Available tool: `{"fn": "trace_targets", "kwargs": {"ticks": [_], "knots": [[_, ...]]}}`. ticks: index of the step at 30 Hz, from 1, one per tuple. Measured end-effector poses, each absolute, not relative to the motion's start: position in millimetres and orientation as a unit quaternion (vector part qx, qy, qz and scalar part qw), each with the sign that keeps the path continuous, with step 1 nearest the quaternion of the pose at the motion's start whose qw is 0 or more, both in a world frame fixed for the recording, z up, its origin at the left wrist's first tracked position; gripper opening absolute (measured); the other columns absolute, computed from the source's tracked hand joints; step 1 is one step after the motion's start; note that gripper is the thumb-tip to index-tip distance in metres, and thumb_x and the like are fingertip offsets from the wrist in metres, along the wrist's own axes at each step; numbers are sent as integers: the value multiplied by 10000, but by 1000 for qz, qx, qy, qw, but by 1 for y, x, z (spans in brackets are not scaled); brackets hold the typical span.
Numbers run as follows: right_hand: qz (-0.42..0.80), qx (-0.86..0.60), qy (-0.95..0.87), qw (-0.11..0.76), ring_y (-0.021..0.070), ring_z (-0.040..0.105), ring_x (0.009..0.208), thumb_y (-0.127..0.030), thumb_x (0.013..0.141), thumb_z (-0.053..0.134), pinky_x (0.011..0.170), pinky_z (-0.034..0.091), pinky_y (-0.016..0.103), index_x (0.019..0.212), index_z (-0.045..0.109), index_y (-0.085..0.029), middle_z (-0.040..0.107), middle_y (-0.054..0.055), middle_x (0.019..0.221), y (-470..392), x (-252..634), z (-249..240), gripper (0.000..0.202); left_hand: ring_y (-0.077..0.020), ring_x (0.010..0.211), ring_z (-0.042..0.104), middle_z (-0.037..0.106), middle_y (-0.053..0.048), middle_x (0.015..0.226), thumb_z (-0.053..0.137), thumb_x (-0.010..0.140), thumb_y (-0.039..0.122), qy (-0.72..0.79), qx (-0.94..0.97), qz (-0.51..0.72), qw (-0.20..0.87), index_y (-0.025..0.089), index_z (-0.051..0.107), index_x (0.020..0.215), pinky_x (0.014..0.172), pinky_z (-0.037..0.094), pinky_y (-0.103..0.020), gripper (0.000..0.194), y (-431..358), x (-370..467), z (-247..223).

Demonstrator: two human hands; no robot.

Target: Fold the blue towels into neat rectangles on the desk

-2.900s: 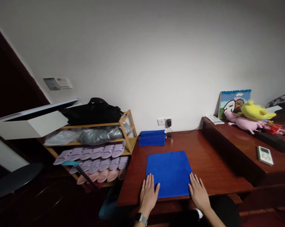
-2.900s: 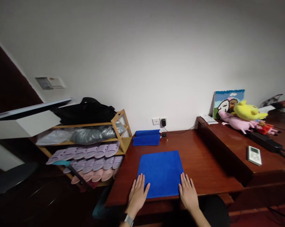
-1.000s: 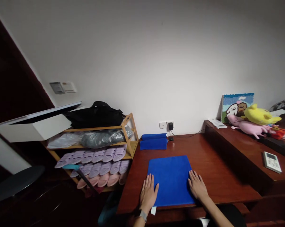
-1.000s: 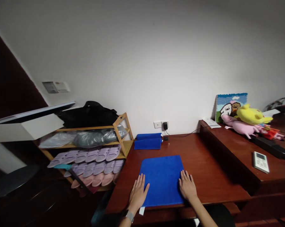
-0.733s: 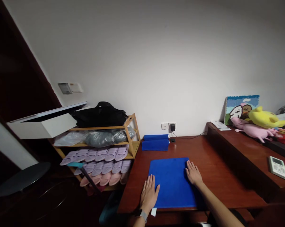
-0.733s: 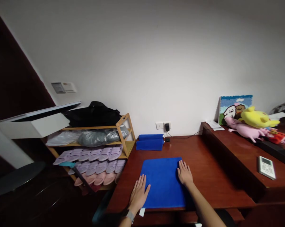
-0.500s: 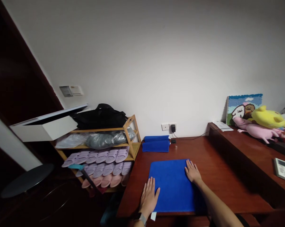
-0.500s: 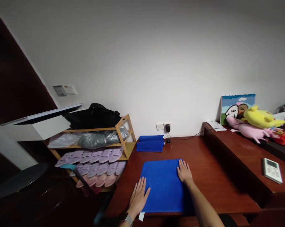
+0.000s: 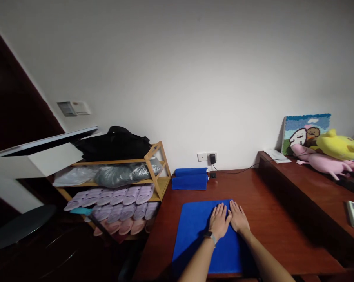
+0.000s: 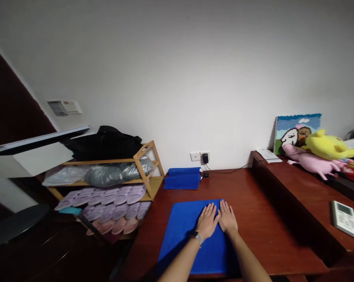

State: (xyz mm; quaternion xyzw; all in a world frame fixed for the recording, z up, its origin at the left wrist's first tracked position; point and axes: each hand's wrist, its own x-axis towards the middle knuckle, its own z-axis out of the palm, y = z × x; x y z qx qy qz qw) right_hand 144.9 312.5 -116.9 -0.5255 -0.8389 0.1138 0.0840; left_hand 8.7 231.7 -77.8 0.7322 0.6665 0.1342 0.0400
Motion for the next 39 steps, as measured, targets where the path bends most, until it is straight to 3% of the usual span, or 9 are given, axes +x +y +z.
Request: {"fn": "trace_targets", "kwargs": {"ticks": [5,11,17,24,32,39], "knots": [[112,-533,-835,79,201,164,1576,-412,1023,136,1274,94,397,1625,218,-96,207,73,1700,312,145,-115,686,-220,1565,228,306,-85,1680,106,1065,525,690,709,137,52,186,322,1611,1285,196,-448,678,242,-1,-93],[123,-544,-826,83,198,155,1578,-430,1024,123,1278,83,396,1625,215,-88,223,61,1697,307,142,-106,698,-242,1566,222,280,-89,1684,120,1049,582,779,621,83,24,174,314,1612,1278,182,-472,723,210,-110,-86],[122,-552,-822,63,192,144,1580,-418,1021,123,1280,69,386,1627,211,-86,215,59,1703,304,142,-100,697,-233,1560,241,279,-102,1679,121,1055,537,813,578,66,20,139,272,1621,1267,217,-455,708,177,-187,-80],[113,-553,-824,53,188,151,1579,-419,1020,111,1281,76,390,1632,201,-88,212,62,1704,302,142,-97,701,-260,1545,284,331,-132,1654,217,1056,469,836,543,64,-37,85,379,1574,1264,234,-457,665,127,-234,-93],[77,-549,-832,29,222,148,1581,-437,1022,104,1281,64,441,1632,229,-117,238,47,1698,305,145,-103,700,-243,1474,434,481,-138,1577,319,1049,409,829,539,115,-100,124,521,1492,1235,307,-445,564,110,-248,-100],[51,-542,-839,13,232,184,1573,-445,1013,125,1279,108,463,1633,251,-165,268,44,1693,346,182,-115,692,-236,1469,441,491,-126,1573,347,1047,378,833,530,120,-102,133,532,1485,1230,318,-437,535,109,-246,-98]]}}
